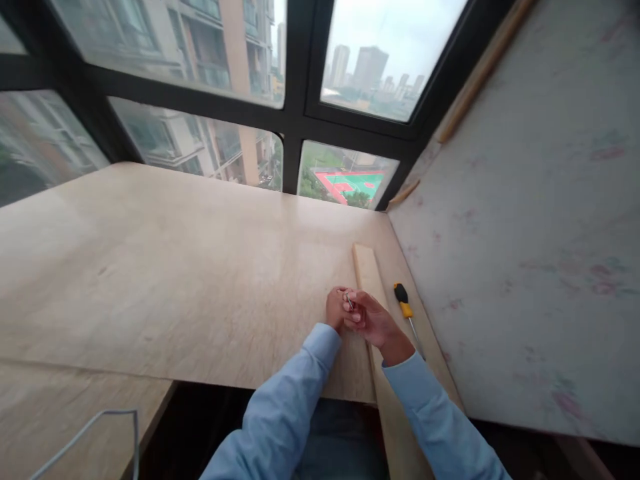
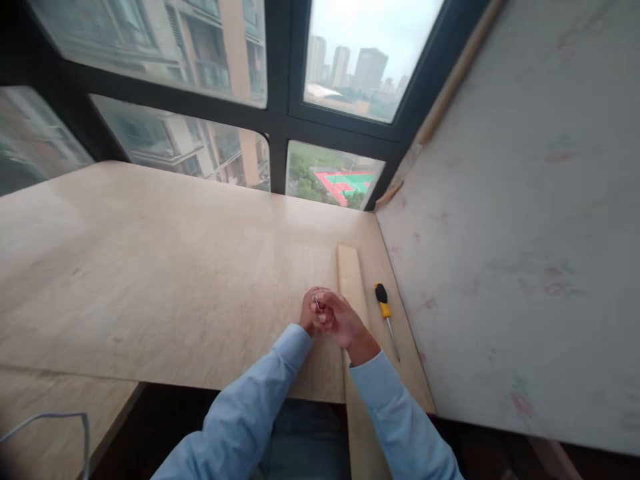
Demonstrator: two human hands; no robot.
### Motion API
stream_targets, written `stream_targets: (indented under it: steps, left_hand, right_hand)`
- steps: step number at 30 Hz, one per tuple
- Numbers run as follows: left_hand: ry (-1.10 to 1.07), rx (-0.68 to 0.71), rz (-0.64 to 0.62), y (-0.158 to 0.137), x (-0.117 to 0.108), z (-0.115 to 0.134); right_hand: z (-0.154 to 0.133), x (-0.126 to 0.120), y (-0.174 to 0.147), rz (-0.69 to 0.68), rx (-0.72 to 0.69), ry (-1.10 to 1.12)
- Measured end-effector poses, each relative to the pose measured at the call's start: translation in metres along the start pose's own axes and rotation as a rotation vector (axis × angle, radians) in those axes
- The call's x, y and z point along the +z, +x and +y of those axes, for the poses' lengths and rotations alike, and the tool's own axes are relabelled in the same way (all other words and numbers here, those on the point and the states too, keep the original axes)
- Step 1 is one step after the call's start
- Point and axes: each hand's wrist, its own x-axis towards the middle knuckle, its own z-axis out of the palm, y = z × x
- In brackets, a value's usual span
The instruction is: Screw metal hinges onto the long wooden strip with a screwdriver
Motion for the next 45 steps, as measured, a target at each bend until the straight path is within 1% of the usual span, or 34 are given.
stream_targets:
  steps: [3, 5, 8, 10, 15, 18, 23, 26, 29, 31, 34, 37, 45]
  left_hand:
    - [-0.021, 0.029, -0.077, 0.008, -0.002, -0.007]
    - [-0.01, 0.056, -0.093, 0.011, -0.006, -0.01]
    - [0.019, 0.059, -0.112, 0.012, -0.01, -0.014]
    - [0.027, 0.056, -0.122, 0.012, -0.011, -0.016]
    - [0.055, 0.055, -0.105, 0.013, -0.01, -0.016]
    - [0.062, 0.036, -0.091, 0.013, -0.01, -0.013]
    - [0.047, 0.021, -0.102, 0.012, -0.011, -0.011]
    - [0.039, 0.0, -0.119, 0.013, -0.011, -0.011]
    - [0.042, -0.019, -0.131, 0.013, -0.011, -0.01]
    - [0.044, -0.023, -0.136, 0.014, -0.012, -0.009]
    - [0.054, -0.024, -0.144, 0.015, -0.011, -0.009]
    - [0.067, -0.009, -0.137, 0.016, -0.01, -0.011]
    - [0.052, -0.005, -0.129, 0.017, -0.009, -0.013]
  right_hand:
    - [0.001, -0.035, -0.03, 0.108, -0.1, 0.078]
    - [0.003, -0.055, -0.046, 0.163, -0.148, 0.11]
    - [0.004, -0.076, -0.06, 0.224, -0.178, 0.105]
    - [0.003, -0.084, -0.065, 0.246, -0.183, 0.079]
    - [-0.002, -0.086, -0.06, 0.26, -0.215, -0.016]
    - [-0.002, -0.086, -0.048, 0.267, -0.256, -0.149]
    - [0.009, -0.093, -0.022, 0.417, -0.427, -0.462]
    - [0.014, -0.098, -0.014, 0.45, -0.518, -0.596]
    - [0.017, -0.101, -0.013, 0.474, -0.579, -0.717]
    - [0.017, -0.102, -0.014, 0.453, -0.613, -0.8]
    - [0.019, -0.104, -0.014, 0.382, -0.681, -0.904]
    - [0.02, -0.107, -0.014, 0.338, -0.737, -0.946]
    - [0.022, -0.109, -0.013, 0.336, -0.775, -1.011]
